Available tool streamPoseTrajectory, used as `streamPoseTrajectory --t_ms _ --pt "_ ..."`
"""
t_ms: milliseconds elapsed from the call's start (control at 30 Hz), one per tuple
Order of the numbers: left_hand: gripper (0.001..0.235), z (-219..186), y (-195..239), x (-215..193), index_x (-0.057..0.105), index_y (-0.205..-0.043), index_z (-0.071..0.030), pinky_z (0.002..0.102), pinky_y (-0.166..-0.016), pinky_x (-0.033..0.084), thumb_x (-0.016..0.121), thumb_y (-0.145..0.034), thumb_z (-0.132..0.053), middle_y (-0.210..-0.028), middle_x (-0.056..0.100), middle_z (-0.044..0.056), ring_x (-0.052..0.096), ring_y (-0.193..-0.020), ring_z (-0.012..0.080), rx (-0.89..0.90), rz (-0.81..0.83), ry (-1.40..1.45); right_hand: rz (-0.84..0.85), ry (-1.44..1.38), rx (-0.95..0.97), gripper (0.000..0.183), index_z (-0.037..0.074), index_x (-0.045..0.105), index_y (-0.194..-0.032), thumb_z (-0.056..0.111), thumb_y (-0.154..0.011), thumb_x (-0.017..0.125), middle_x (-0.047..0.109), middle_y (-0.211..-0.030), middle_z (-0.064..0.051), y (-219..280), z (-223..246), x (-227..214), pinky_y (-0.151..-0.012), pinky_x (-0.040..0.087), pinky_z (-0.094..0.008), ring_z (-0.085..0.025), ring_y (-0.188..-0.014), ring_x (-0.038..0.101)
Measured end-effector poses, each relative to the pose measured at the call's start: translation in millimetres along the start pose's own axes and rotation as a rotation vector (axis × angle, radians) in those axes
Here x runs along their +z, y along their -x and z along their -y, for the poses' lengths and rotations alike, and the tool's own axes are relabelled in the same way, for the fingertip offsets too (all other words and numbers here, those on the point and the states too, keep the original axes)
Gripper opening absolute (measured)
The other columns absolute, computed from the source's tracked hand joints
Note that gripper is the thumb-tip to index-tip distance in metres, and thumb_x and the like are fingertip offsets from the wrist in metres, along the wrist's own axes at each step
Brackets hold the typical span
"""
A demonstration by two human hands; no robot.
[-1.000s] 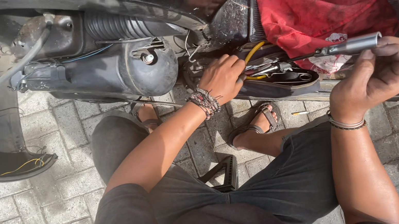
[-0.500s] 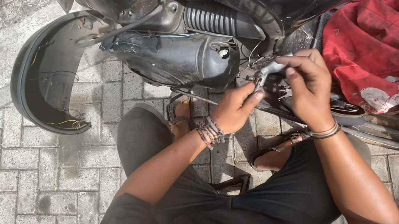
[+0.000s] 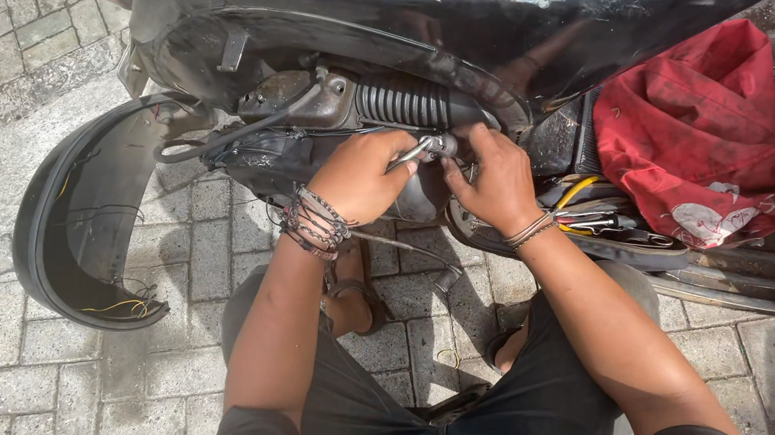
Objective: The person sits on a low stool and uses a wrench and screwdriver to adjust components on the side of a motorcycle engine. They tighten bolts and manipulate wires near the engine casing throughout the clip.
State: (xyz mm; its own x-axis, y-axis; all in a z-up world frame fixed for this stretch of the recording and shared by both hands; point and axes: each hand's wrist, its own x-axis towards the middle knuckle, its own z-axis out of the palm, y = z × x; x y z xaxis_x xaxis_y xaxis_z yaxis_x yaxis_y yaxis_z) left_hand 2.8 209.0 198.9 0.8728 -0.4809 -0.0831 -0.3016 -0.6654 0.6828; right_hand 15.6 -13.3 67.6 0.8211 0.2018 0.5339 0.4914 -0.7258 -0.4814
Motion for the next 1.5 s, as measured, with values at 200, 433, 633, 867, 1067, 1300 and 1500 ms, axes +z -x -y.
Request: streamPoseTrajectory --t_ms 200,433,633,867,1067,1300,1500 --pt "0.031 27.7 -15.4 42.8 0.067 -0.123 0.0 0.04 -0.076 0.062 0.059 -0.097 -0.016 -0.087 0.078 0.015 0.077 -0.084 0.0313 -0.002 0.014 0.192 0.159 0.158 0.064 0.034 0.01 0.065 -0.098 0.036 -0.078 0.076 0.065 -0.078 -0.011 -0.4 9.9 11.3 -0.067 0.056 -0.05 -0.038 -0.08 0.071" --pt "0.049 35.3 -9.0 36.2 0.049 -0.143 0.005 0.032 -0.057 0.066 0.055 -0.095 -0.006 -0.096 0.075 0.021 0.074 -0.069 0.0236 -0.141 0.054 0.422 0.355 0.114 0.147 0.034 0.008 0.067 -0.08 0.041 -0.084 0.074 0.068 -0.073 -0.014 -4.7 -9.7 20.2 -0.067 0.055 -0.055 -0.043 -0.079 0.071" --pt "0.032 76.3 -11.7 43.1 0.059 -0.122 0.0 0.028 -0.048 0.064 0.06 -0.09 -0.005 -0.093 0.07 0.018 0.069 -0.064 0.0187 0.002 0.033 0.77 0.253 0.097 0.175 0.037 0.007 0.069 -0.08 0.041 -0.083 0.083 0.065 -0.072 -0.019 -4.5 -5.8 22.0 -0.068 0.053 -0.057 -0.046 -0.08 0.069" --pt "0.045 81.5 -8.7 44.2 0.062 -0.129 -0.004 0.029 -0.074 0.063 0.073 -0.092 -0.026 -0.115 0.069 0.015 0.071 -0.097 0.0164 0.197 0.143 1.072 0.151 -0.056 0.177 0.024 0.002 0.072 -0.098 0.02 -0.086 0.081 0.069 -0.074 -0.018 -6.6 -0.1 29.7 -0.065 0.054 -0.057 -0.046 -0.08 0.07" --pt "0.026 86.2 -32.9 54.6 0.071 -0.12 -0.01 0.027 -0.07 0.06 0.055 -0.107 -0.025 -0.097 0.075 0.011 0.074 -0.089 0.017 0.229 -0.262 0.702 0.153 -0.007 0.097 0.027 0.006 0.074 -0.103 0.03 -0.092 0.079 0.07 -0.078 -0.013 -4.6 -1.9 21.8 -0.066 0.056 -0.053 -0.042 -0.082 0.071" --pt "0.027 40.2 -2.1 63.9 0.072 -0.102 -0.01 0.045 -0.1 0.052 0.048 -0.108 -0.02 -0.121 0.071 0.01 0.067 -0.117 0.0331 0.407 -0.467 0.387 0.109 -0.233 0.053 0.021 0.002 0.075 -0.107 0.018 -0.093 0.077 0.069 -0.078 -0.016 -9.3 -2.2 17.2 -0.067 0.057 -0.049 -0.041 -0.08 0.071" --pt "0.026 29.0 10.4 90.4 0.061 -0.108 -0.002 0.061 -0.105 0.048 0.036 -0.112 -0.01 -0.129 0.064 0.025 0.054 -0.129 0.0505 0.383 -0.551 0.525 0.141 -0.25 0.062 0.029 0.005 0.073 -0.116 0.019 -0.092 0.078 0.069 -0.077 -0.014 -12.7 4.4 4.9 -0.066 0.056 -0.05 -0.039 -0.076 0.071"
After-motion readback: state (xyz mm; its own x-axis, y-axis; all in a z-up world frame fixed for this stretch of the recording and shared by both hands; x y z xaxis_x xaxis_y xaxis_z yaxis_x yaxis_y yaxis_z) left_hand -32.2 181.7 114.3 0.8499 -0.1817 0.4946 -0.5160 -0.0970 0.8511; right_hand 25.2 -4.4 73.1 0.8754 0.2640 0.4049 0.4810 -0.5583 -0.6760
